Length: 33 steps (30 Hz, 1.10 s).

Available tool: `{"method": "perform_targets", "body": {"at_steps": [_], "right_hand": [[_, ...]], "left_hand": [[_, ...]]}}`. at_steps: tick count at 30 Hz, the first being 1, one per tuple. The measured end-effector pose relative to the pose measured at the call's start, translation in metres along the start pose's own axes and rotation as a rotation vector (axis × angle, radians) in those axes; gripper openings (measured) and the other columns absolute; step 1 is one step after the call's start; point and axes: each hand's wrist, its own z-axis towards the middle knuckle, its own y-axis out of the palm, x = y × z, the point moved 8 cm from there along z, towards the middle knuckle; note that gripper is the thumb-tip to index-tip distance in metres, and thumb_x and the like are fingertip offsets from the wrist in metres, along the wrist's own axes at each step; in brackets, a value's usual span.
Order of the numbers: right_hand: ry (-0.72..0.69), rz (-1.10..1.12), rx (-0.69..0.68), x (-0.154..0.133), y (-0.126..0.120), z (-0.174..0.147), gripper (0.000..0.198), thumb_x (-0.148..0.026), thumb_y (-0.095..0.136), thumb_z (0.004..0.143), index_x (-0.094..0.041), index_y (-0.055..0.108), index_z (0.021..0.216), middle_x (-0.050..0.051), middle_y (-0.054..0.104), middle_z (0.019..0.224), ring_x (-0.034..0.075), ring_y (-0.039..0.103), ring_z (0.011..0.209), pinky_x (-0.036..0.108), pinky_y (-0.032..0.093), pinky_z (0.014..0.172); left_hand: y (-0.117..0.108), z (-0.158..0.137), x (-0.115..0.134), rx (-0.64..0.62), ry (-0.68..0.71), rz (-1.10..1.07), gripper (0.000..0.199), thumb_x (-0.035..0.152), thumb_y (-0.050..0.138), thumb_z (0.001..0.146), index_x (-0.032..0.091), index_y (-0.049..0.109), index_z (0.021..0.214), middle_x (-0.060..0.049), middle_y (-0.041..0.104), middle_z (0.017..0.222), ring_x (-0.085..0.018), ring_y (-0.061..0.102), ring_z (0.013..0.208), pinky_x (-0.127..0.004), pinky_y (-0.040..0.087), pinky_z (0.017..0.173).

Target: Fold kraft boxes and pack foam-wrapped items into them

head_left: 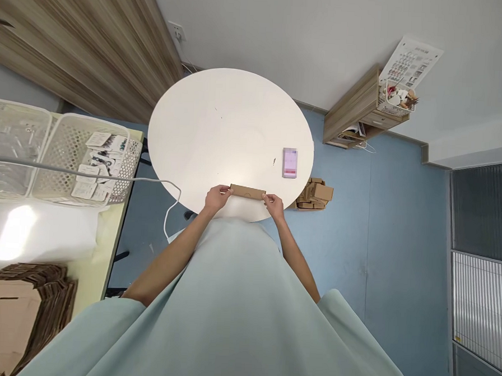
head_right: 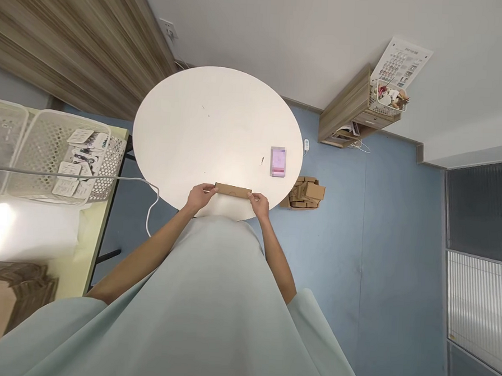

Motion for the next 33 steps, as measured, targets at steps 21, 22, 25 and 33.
{"method": "perform_targets", "body": {"at_steps": [21,22,25,33], "right_hand": [[-0.055,0.121,-0.006,0.034,-0.006,-0.041,0.032,-0.047,0.074,0.091,-0.024,0.078,0.112,0.009,0.079,0.124,0.025,0.072,0.114,0.038,0.062,0.097],[-0.044,0.126,0.001,0.039,-0.007,-0.043,0.032,-0.046,0.076,0.089,-0.024,0.078,0.111,0.009,0.079,0.124,0.025,0.071,0.114,0.038,0.062,0.097],[-0.003,0.13,0.016,0.052,-0.006,-0.046,0.031,-0.042,0.081,0.084,-0.023,0.079,0.109,0.01,0.079,0.122,0.026,0.072,0.113,0.041,0.06,0.102],[0.058,0.052,0.004,0.064,-0.006,-0.04,0.023,-0.041,0.073,0.088,-0.022,0.077,0.101,0.01,0.082,0.119,0.026,0.077,0.107,0.046,0.057,0.11]], "left_hand": [[0.039,-0.047,-0.036,-0.082,0.024,-0.035,0.045,0.038,0.07,0.09,0.022,0.073,0.133,-0.012,0.076,0.14,-0.033,0.075,0.124,-0.046,0.06,0.107],[0.043,-0.048,-0.038,-0.099,0.024,-0.013,0.045,0.038,0.071,0.09,0.023,0.073,0.132,-0.013,0.076,0.141,-0.033,0.075,0.123,-0.046,0.059,0.106],[0.054,-0.049,-0.043,-0.159,0.02,0.041,0.044,0.039,0.073,0.089,0.023,0.073,0.129,-0.013,0.074,0.144,-0.034,0.076,0.122,-0.047,0.059,0.106],[0.06,-0.059,-0.063,-0.11,-0.093,-0.069,0.047,0.034,0.075,0.089,0.021,0.073,0.135,-0.016,0.073,0.146,-0.032,0.078,0.118,-0.047,0.059,0.107]]}}
